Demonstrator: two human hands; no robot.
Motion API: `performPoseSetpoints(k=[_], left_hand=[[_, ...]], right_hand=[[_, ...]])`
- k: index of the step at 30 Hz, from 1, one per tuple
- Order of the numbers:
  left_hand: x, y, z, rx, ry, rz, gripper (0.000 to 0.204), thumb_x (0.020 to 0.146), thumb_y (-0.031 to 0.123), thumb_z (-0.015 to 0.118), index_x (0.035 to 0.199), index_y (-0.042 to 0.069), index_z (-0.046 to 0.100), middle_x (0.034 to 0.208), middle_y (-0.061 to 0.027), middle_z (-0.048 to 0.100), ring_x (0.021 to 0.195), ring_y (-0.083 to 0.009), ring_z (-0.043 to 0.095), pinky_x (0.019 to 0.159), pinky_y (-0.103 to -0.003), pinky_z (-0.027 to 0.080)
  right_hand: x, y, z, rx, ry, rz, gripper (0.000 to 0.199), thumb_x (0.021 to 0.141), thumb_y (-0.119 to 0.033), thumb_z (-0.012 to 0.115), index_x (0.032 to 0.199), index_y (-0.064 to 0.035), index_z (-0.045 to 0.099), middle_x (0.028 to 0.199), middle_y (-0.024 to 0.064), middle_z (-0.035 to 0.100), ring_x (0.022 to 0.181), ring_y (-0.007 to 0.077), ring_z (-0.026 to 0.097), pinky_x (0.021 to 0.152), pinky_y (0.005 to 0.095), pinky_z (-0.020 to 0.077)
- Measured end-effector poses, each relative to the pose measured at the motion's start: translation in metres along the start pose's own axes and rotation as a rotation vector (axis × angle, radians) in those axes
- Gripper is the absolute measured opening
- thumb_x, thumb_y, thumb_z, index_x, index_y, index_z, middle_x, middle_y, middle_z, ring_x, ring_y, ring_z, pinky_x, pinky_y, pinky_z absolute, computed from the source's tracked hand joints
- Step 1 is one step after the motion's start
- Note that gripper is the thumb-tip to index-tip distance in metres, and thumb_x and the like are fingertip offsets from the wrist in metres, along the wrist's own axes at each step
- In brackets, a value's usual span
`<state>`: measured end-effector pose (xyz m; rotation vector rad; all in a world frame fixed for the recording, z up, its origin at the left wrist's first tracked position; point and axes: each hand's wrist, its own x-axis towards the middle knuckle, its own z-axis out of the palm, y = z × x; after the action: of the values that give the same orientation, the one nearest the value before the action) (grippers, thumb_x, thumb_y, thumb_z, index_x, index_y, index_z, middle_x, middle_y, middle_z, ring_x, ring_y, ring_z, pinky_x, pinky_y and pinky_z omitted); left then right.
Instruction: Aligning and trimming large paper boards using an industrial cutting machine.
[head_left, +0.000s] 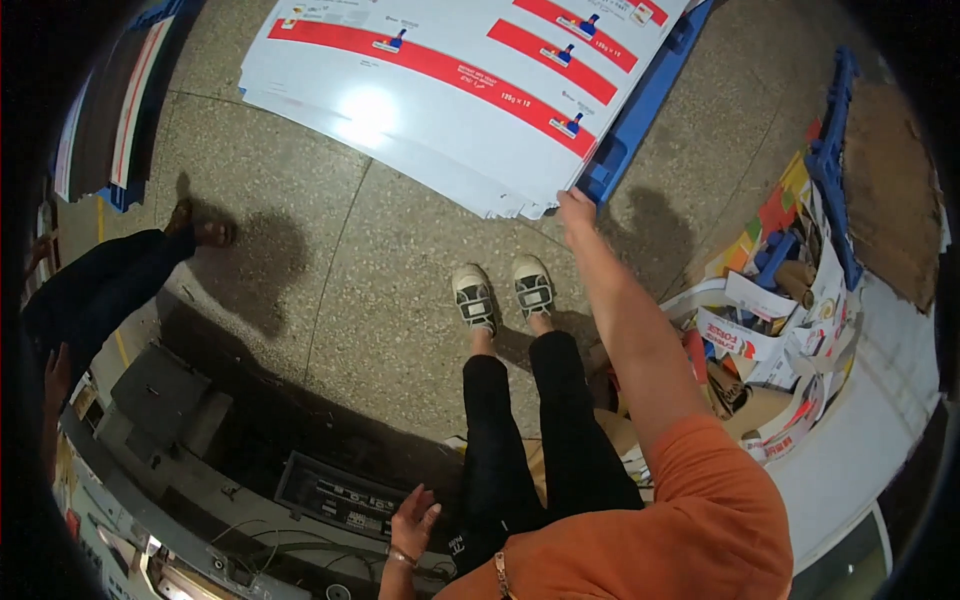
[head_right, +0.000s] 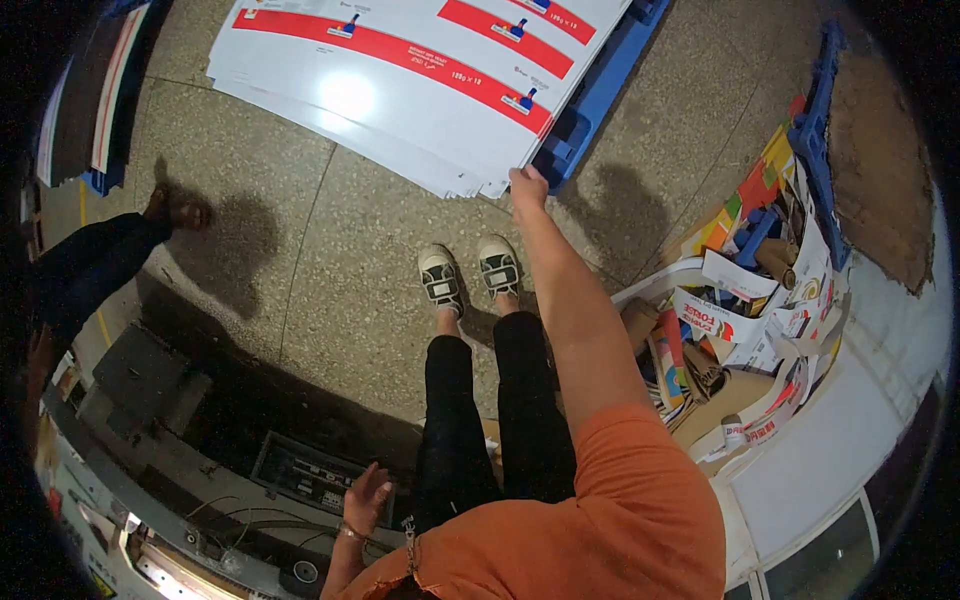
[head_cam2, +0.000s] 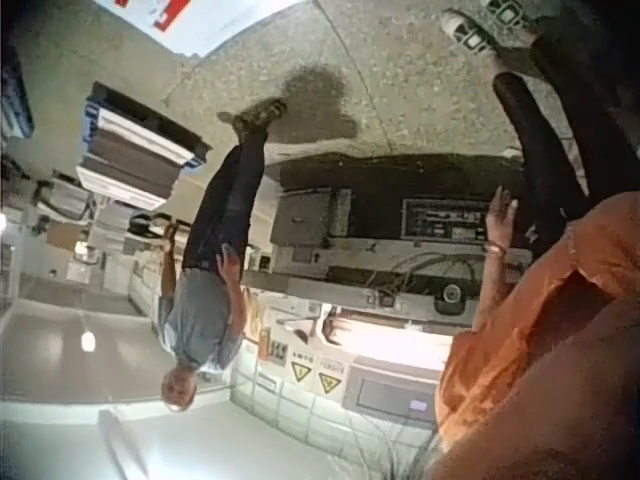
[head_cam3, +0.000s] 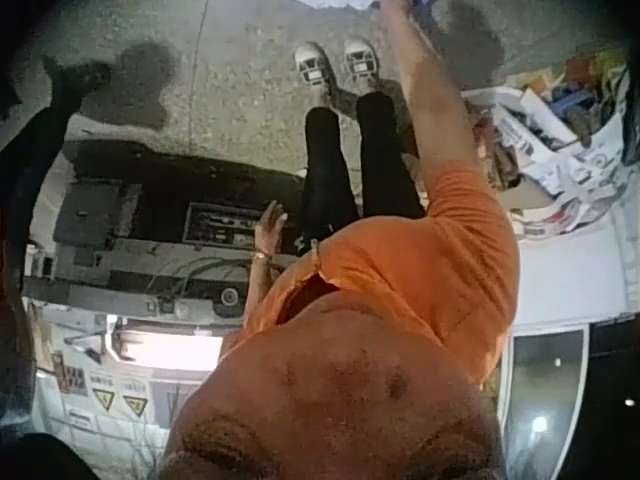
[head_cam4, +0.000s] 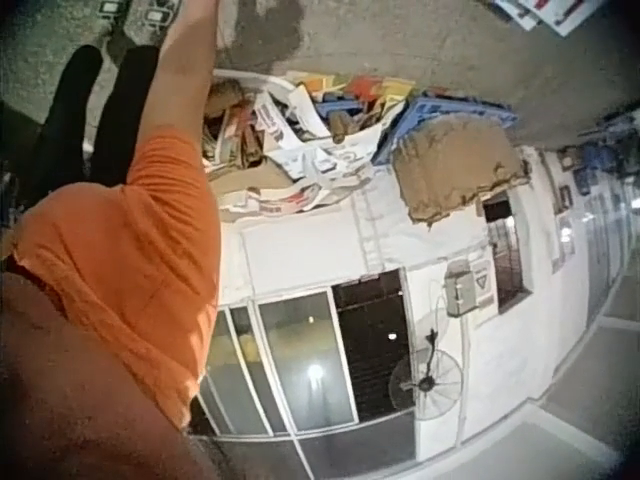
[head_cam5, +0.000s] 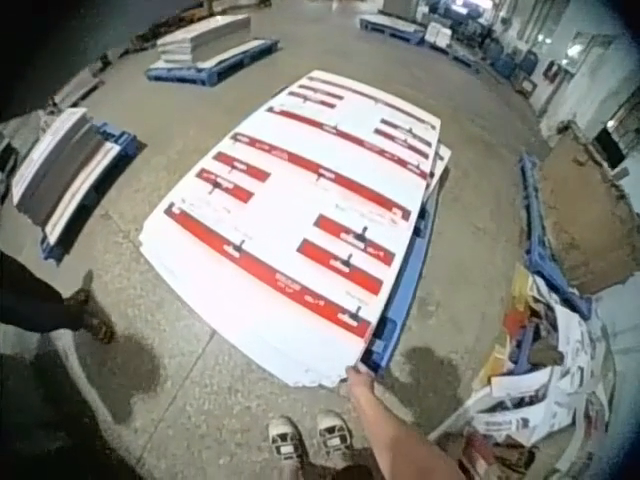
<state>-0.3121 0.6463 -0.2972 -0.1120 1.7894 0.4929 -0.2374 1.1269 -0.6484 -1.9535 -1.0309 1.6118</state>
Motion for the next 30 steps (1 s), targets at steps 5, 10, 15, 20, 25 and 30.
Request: performPoseSetpoints(k=[5, 10, 15, 20, 25, 30], left_hand=[[0.026, 0.009, -0.026, -0.118, 0.007, -0.084, 0.048, 0.087, 0.014, 0.063, 0.127, -0.005, 0.045, 0.11, -0.0164, 0.062, 0.102, -0.0199, 0.059, 0.085, -0.03, 0.049], [0.045, 0.008, -0.04, -0.185, 0.009, -0.03, 0.047, 0.087, 0.014, 0.062, 0.126, -0.005, 0.046, 0.109, -0.0157, 0.062, 0.099, -0.019, 0.06, 0.084, -0.029, 0.049], [0.05, -0.002, -0.046, -0.251, 0.002, -0.028, 0.048, 0.087, 0.014, 0.062, 0.127, -0.005, 0.045, 0.108, -0.0152, 0.062, 0.098, -0.0191, 0.061, 0.084, -0.029, 0.048], [0.056, -0.018, -0.051, -0.247, -0.012, -0.055, 0.049, 0.088, 0.019, 0.062, 0.128, -0.003, 0.045, 0.112, -0.0166, 0.061, 0.1, -0.0235, 0.061, 0.086, -0.035, 0.05], [0.06, -0.027, -0.056, -0.265, 0.008, -0.055, 0.052, 0.087, 0.021, 0.063, 0.127, -0.006, 0.045, 0.11, -0.0149, 0.062, 0.097, -0.019, 0.061, 0.08, -0.028, 0.05], [0.063, -0.028, -0.057, -0.228, 0.008, -0.054, 0.051, 0.087, 0.023, 0.063, 0.126, -0.005, 0.046, 0.11, -0.0152, 0.062, 0.096, -0.0196, 0.062, 0.079, -0.029, 0.05]], right_hand=[[0.008, -0.01, -0.004, -0.049, -0.076, 0.158, 0.027, 0.077, -0.013, 0.062, 0.101, 0.0003, 0.064, 0.083, 0.0047, 0.062, 0.076, 0.0143, 0.054, 0.068, 0.0282, 0.0422], [0.011, -0.018, -0.006, -0.031, -0.099, 0.262, 0.026, 0.077, -0.019, 0.066, 0.097, -0.0013, 0.065, 0.082, 0.0045, 0.061, 0.074, 0.0144, 0.053, 0.064, 0.0309, 0.0417], [0.014, -0.018, -0.008, -0.053, -0.137, 0.288, 0.042, 0.078, -0.023, 0.069, 0.11, 0.0011, 0.056, 0.101, 0.0096, 0.06, 0.091, 0.0214, 0.056, 0.08, 0.0367, 0.0447], [0.02, -0.018, -0.016, 0.014, -0.107, 0.282, 0.043, 0.078, -0.024, 0.068, 0.108, 0.0047, 0.057, 0.097, 0.0109, 0.062, 0.087, 0.0237, 0.06, 0.078, 0.0387, 0.0485], [0.018, -0.02, -0.02, -0.094, -0.121, 0.228, 0.046, 0.078, -0.024, 0.068, 0.11, 0.0066, 0.055, 0.1, 0.0125, 0.063, 0.088, 0.0253, 0.062, 0.078, 0.0391, 0.0496], [0.027, -0.023, -0.021, -0.076, -0.143, 0.335, 0.046, 0.079, -0.026, 0.069, 0.109, 0.0069, 0.055, 0.101, 0.0133, 0.063, 0.085, 0.024, 0.062, 0.077, 0.0363, 0.0505]])
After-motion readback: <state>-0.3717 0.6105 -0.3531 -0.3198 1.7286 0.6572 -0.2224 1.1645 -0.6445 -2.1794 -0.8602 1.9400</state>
